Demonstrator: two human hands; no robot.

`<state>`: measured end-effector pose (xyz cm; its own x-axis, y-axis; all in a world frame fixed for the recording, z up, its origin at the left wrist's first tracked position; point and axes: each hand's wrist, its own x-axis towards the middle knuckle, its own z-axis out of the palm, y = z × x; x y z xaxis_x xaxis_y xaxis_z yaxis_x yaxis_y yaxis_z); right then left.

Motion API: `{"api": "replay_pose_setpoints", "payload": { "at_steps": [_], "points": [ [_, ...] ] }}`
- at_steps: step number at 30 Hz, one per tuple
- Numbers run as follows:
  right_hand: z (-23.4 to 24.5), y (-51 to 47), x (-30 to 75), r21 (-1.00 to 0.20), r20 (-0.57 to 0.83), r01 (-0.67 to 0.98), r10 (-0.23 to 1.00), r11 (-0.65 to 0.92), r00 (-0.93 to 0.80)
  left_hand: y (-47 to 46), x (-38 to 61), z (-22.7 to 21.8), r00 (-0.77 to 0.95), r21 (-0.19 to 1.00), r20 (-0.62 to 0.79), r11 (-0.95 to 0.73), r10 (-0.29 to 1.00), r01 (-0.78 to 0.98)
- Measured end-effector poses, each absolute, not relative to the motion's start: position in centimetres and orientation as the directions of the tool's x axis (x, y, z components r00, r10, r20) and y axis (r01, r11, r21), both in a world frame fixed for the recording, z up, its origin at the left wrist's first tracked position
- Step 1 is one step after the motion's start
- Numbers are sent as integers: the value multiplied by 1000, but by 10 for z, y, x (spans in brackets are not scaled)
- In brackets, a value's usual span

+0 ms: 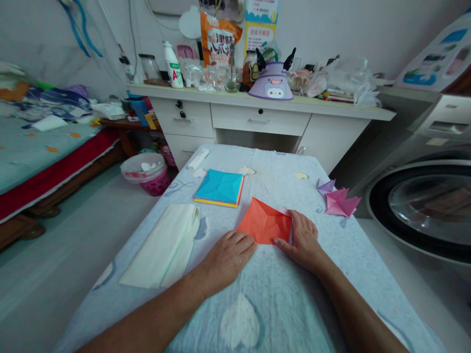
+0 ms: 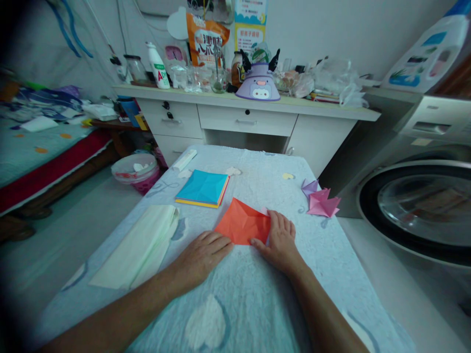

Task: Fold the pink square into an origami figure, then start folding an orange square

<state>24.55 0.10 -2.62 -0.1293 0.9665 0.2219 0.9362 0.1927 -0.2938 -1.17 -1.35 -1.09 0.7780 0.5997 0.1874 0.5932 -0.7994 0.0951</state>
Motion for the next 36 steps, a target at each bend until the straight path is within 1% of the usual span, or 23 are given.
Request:
{"api": "replay_pose_setpoints", "payload": {
  "at_steps": [4,10,17,25,30,36],
  "points": [
    [-23,3,249,-372,230,904,965,210,-130,-17,-7,-12,784,109,174,-803,596,586],
    [-16,4,249,-407,143,879,968,246,-205,-24,3,-3,745,121,141,-758,652,640],
    [-16,5,245,-417,73,893,985,170,-153,-27,3,-3,726,166,134,-737,675,655],
    [-12,4,237,-419,100,899,991,125,-91,-27,5,-4,744,175,161,-760,649,625],
    [-12,3,235,-407,123,905,990,119,-75,-27,4,-5,749,152,180,-770,638,619],
    [-12,3,234,-424,122,899,990,111,-65,-27,3,-6,748,154,185,-771,637,618]
  ]
}}
